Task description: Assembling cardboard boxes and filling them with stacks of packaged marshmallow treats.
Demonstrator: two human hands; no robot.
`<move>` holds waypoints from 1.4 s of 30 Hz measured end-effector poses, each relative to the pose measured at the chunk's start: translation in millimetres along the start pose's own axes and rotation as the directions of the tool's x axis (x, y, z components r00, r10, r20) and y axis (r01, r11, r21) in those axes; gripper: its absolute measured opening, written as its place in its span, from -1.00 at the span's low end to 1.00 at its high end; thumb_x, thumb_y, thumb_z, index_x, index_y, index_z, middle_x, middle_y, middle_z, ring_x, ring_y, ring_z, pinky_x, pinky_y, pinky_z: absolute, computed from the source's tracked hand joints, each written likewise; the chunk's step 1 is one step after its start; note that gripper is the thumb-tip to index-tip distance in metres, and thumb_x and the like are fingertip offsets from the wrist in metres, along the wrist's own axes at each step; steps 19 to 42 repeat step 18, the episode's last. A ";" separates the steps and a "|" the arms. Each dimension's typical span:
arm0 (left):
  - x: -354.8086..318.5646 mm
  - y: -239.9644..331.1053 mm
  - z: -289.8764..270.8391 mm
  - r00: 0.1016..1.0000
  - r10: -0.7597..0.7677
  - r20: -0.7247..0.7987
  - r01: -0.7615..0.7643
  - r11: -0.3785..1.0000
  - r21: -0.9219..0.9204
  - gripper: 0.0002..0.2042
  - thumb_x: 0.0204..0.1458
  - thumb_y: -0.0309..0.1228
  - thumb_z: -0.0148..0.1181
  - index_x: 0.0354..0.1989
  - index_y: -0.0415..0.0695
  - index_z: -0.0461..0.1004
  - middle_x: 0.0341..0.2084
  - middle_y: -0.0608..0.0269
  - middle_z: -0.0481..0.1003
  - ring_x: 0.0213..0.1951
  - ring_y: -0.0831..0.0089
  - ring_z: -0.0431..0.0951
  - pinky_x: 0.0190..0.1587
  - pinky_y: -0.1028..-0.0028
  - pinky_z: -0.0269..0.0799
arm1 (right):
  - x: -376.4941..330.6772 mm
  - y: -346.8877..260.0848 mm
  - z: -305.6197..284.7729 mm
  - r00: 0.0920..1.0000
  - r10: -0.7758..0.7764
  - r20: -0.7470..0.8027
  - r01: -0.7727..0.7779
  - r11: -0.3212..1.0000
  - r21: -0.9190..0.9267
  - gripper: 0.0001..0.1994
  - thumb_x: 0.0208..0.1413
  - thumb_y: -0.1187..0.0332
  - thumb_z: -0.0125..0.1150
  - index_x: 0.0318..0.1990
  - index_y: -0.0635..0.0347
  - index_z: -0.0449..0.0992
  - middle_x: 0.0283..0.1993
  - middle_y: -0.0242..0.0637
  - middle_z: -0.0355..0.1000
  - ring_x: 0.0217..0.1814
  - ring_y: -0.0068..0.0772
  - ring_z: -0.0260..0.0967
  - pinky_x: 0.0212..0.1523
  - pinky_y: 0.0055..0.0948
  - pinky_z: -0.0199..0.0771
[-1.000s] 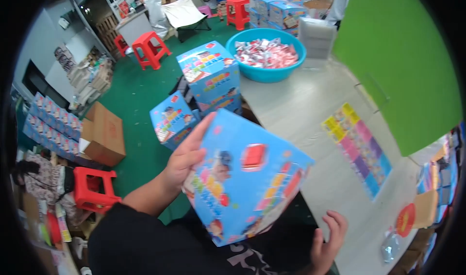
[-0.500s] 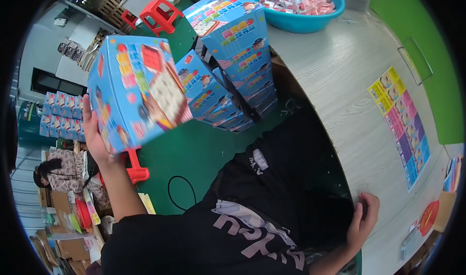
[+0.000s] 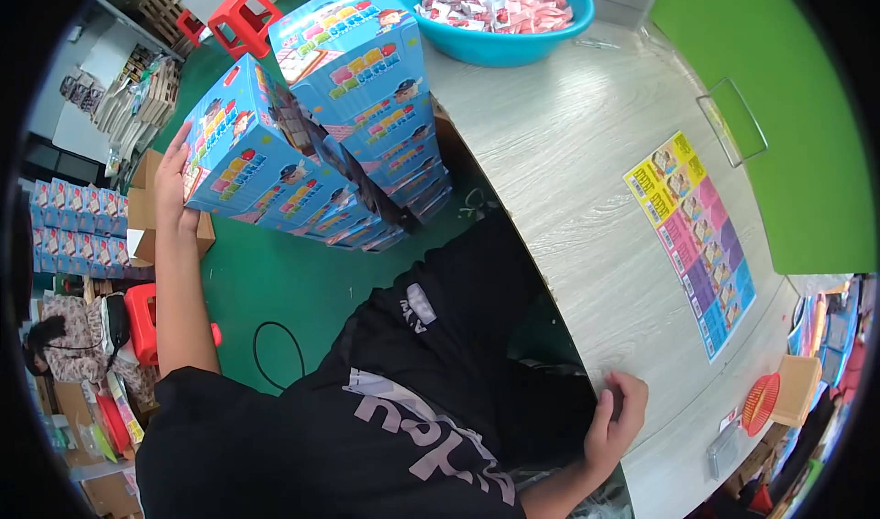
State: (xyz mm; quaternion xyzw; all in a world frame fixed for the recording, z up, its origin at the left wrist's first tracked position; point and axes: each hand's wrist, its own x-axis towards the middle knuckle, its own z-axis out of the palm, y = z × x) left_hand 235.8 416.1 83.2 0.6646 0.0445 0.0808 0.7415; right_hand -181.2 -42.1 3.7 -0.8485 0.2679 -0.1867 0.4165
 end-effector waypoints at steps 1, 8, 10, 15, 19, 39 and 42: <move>1.2 1.2 -0.5 1.000 -0.014 0.019 0.015 1.000 -0.020 -0.64 0.33 -0.53 -0.16 0.25 -0.31 0.34 0.05 -0.08 0.50 -0.04 0.34 0.62 0.01 0.37 0.58 | 1.0 0.6 1.9 1.000 -0.003 -0.002 0.003 1.000 -0.004 -0.79 0.19 0.53 0.01 -0.05 0.37 0.44 -0.12 -0.15 0.34 -0.07 -0.30 0.35 -0.01 -0.45 0.39; 2.8 0.2 -6.1 0.993 0.096 0.066 -0.108 0.975 0.195 -0.61 0.27 -0.50 -0.14 0.24 -0.35 0.34 0.00 -0.02 0.52 -0.10 0.42 0.60 -0.01 0.44 0.52 | 2.7 -1.6 0.6 1.000 -0.004 -0.009 0.004 1.000 -0.008 -0.78 0.23 0.49 -0.01 -0.02 0.38 0.41 -0.12 -0.19 0.34 -0.07 -0.35 0.31 0.03 -0.49 0.30; -2.8 9.8 -6.9 0.993 0.106 0.059 -0.119 0.946 0.301 -0.61 0.27 -0.48 -0.12 0.23 -0.35 0.35 0.00 -0.01 0.52 -0.09 0.41 0.60 0.00 0.45 0.50 | 0.6 -3.5 -2.6 1.000 -0.017 0.009 0.017 0.999 -0.037 -0.78 0.23 0.49 -0.01 -0.02 0.38 0.41 -0.11 -0.18 0.34 -0.07 -0.35 0.31 0.03 -0.50 0.30; 6.0 13.9 -32.0 0.903 0.327 0.279 -0.409 0.456 0.790 -0.63 0.25 -0.39 -0.02 0.19 -0.25 0.43 0.22 -0.07 0.33 0.28 0.21 0.32 0.30 0.34 0.20 | 0.6 2.4 -0.2 0.998 -0.058 0.026 0.060 0.994 -0.092 -0.79 0.21 0.50 0.01 -0.03 0.38 0.42 -0.11 -0.17 0.33 -0.05 -0.32 0.31 0.04 -0.48 0.31; 10.1 14.8 -32.8 0.897 0.263 0.355 -0.437 0.410 0.800 -0.61 0.26 -0.32 0.00 0.21 -0.17 0.42 0.36 0.02 0.14 0.41 0.22 0.12 0.41 0.31 -0.01 | -7.7 3.7 -2.2 0.998 -0.048 0.031 0.049 0.997 -0.055 -0.79 0.20 0.51 0.02 -0.04 0.36 0.42 -0.10 -0.17 0.33 -0.04 -0.30 0.32 0.05 -0.45 0.32; 10.1 14.8 -32.8 0.897 0.263 0.355 -0.437 0.410 0.800 -0.61 0.26 -0.32 0.00 0.21 -0.17 0.42 0.36 0.02 0.14 0.41 0.22 0.12 0.41 0.31 -0.01 | -7.7 3.7 -2.2 0.998 -0.048 0.031 0.049 0.997 -0.055 -0.79 0.20 0.51 0.02 -0.04 0.36 0.42 -0.10 -0.17 0.33 -0.04 -0.30 0.32 0.05 -0.45 0.32; 10.1 14.8 -32.8 0.897 0.263 0.355 -0.437 0.410 0.800 -0.61 0.26 -0.32 0.00 0.21 -0.17 0.42 0.36 0.02 0.14 0.41 0.22 0.12 0.41 0.31 -0.01 | -7.7 3.7 -2.2 0.998 -0.048 0.031 0.049 0.997 -0.055 -0.79 0.20 0.51 0.02 -0.04 0.36 0.42 -0.10 -0.17 0.33 -0.04 -0.30 0.32 0.05 -0.45 0.32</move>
